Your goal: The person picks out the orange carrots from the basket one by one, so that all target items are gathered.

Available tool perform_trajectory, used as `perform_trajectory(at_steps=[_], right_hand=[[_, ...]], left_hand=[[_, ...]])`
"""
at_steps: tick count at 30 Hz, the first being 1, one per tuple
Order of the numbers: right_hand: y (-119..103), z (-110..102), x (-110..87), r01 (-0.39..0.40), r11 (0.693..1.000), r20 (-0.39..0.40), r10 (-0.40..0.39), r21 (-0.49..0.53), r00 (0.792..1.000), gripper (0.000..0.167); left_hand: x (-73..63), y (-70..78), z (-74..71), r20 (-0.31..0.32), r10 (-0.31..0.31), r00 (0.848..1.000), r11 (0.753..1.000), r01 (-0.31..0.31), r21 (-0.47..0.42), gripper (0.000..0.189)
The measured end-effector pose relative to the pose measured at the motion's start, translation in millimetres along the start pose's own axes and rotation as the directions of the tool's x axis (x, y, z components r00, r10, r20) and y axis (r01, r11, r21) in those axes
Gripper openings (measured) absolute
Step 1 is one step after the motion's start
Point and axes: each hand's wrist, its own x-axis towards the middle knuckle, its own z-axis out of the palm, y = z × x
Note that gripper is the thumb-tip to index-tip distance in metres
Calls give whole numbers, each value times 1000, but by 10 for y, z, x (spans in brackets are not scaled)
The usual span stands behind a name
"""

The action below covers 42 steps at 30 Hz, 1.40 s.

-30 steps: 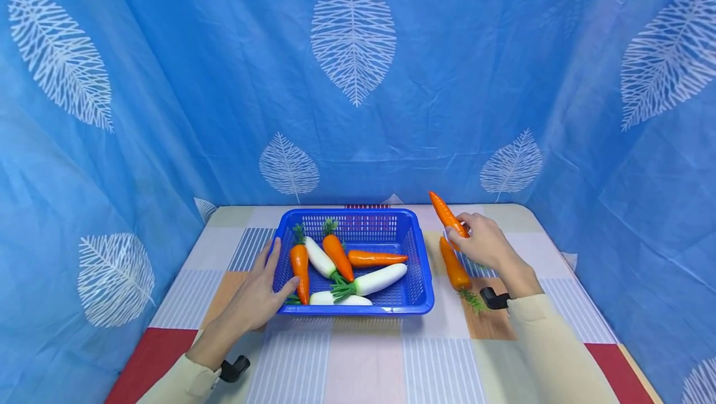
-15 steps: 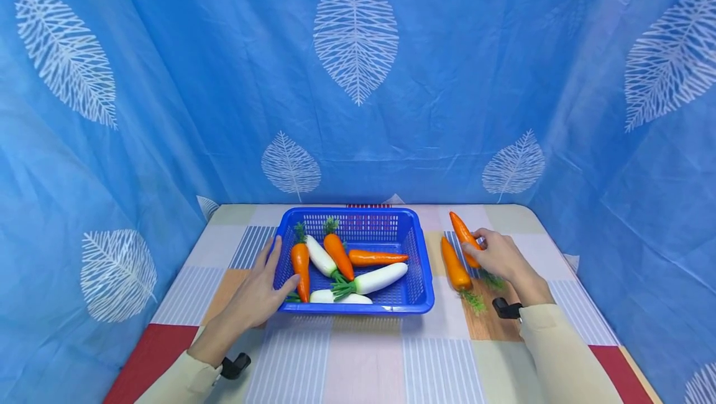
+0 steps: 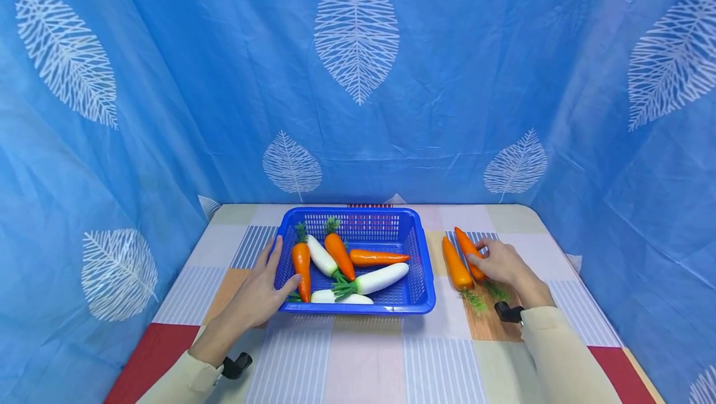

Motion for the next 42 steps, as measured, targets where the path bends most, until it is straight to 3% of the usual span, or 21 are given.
perform_trajectory(at_steps=[10,35,42], right_hand=[[44,85,-6,-7,999,14,8,-47,1000,62],[57,52,-49,-64,991,23,67,-120,997,84],[70,16,-66,-41,989,-23,38,-139,999,84]], left_hand=[[-3,-2,-10,-3,8,1000,1000,-8,-4,105],[-26,-9,10,-7,-4,1000,1000,4,-9,105],[-16,2,21,-9,-10,1000,1000,9,-5,105]])
